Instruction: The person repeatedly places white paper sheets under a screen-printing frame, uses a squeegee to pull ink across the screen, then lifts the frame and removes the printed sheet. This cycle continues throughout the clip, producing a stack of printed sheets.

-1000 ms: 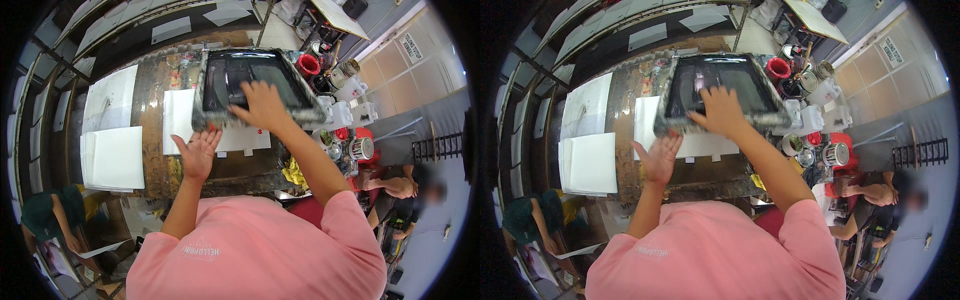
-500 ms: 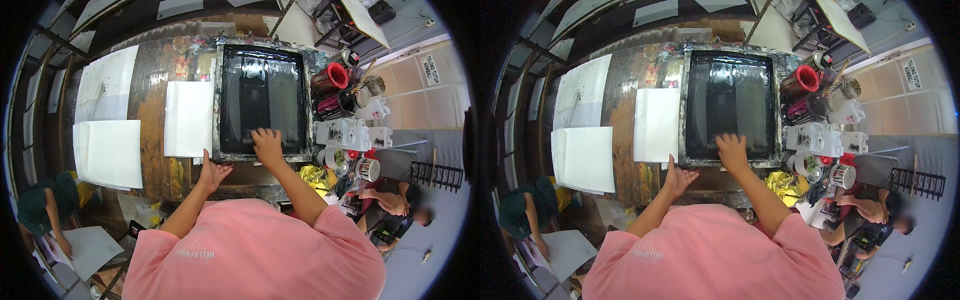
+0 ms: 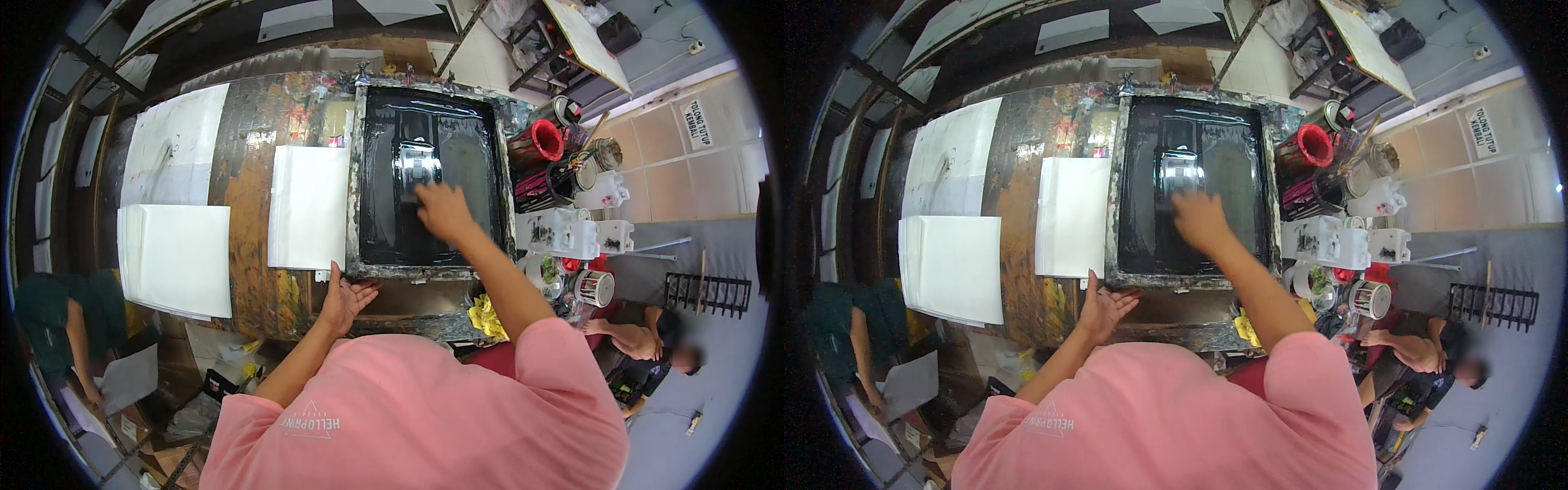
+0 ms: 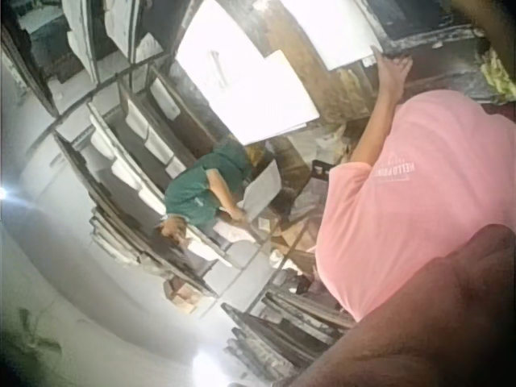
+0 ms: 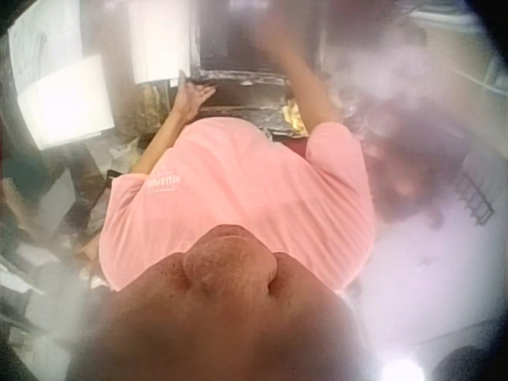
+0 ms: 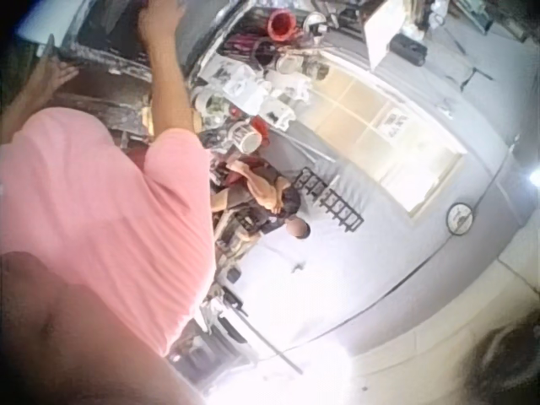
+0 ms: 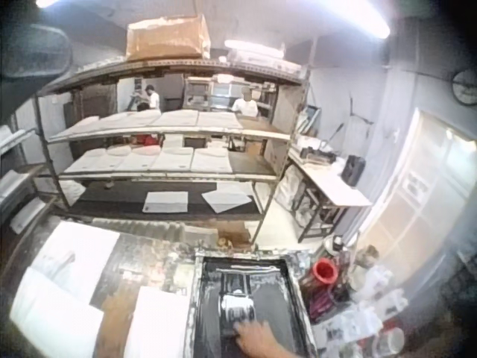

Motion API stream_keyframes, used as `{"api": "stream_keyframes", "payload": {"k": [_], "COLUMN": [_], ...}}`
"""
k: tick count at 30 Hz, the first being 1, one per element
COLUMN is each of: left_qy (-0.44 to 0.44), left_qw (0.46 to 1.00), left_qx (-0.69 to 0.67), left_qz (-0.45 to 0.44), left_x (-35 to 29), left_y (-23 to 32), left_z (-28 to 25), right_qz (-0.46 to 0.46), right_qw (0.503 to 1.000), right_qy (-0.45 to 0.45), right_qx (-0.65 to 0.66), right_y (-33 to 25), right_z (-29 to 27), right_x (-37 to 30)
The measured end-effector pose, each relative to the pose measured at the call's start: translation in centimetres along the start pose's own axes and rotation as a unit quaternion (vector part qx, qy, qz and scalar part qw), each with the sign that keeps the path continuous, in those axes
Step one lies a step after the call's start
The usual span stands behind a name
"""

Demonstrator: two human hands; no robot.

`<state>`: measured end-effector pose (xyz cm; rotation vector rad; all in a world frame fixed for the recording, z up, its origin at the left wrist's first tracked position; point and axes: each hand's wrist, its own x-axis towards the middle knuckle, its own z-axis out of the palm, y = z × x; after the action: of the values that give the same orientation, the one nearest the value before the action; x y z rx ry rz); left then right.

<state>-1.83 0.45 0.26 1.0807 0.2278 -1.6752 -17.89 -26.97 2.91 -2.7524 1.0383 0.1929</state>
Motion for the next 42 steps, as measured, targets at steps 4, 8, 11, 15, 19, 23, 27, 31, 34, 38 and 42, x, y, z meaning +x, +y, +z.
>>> {"api": "stream_keyframes", "payload": {"k": [4, 8, 11, 15, 19, 23, 27, 31, 34, 38, 42], "left_qy": [-0.051, -0.184, -0.307, 0.078, 0.302, 0.303, 0.294, 0.274, 0.280, 0.325, 0.447], "left_qw": [0.995, 0.961, 0.908, 0.698, 0.414, 0.392, 0.426, 0.473, 0.433, 0.484, 0.452], "left_qx": [0.037, 0.034, 0.007, 0.621, 0.834, 0.838, 0.824, 0.802, 0.760, 0.645, 0.613], "left_qz": [0.083, 0.205, 0.285, 0.348, 0.208, 0.230, 0.232, 0.242, 0.395, 0.493, 0.469], "left_x": [-2.3, -6.5, -6.9, -2.0, 0.1, 1.3, 1.1, 0.7, 0.2, -1.7, -3.9], "left_y": [0.8, 5.2, 8.5, 8.5, 3.3, 0.7, 0.4, 1.6, 3.7, 7.5, 9.2], "left_z": [1.5, 6.0, 9.7, 4.2, -3.7, -7.8, -6.9, -5.3, -1.7, 2.9, -1.9], "right_qz": [0.026, 0.008, 0.002, 0.001, 0.011, 0.019, 0.028, 0.025, 0.021, 0.008, 0.002], "right_qw": [0.999, 0.969, 0.927, 0.907, 0.911, 0.915, 0.919, 0.916, 0.916, 0.911, 0.903], "right_qy": [0.004, 0.246, 0.376, 0.418, 0.410, 0.402, 0.393, 0.399, 0.399, 0.413, 0.428], "right_qx": [0.028, 0.018, -0.022, -0.048, -0.038, -0.031, -0.027, -0.021, -0.019, -0.013, -0.035], "right_y": [-5.1, -7.1, -5.6, -4.6, -4.0, -3.6, -3.9, -3.8, -4.2, -4.0, -4.3], "right_z": [-5.7, -11.7, -16.9, -20.9, -22.5, -24.4, -25.8, -25.5, -25.1, -24.2, -22.6], "right_x": [-9.3, -10.1, -6.0, -3.3, -2.2, -1.2, -0.7, -0.6, -0.9, -1.3, -1.9]}}
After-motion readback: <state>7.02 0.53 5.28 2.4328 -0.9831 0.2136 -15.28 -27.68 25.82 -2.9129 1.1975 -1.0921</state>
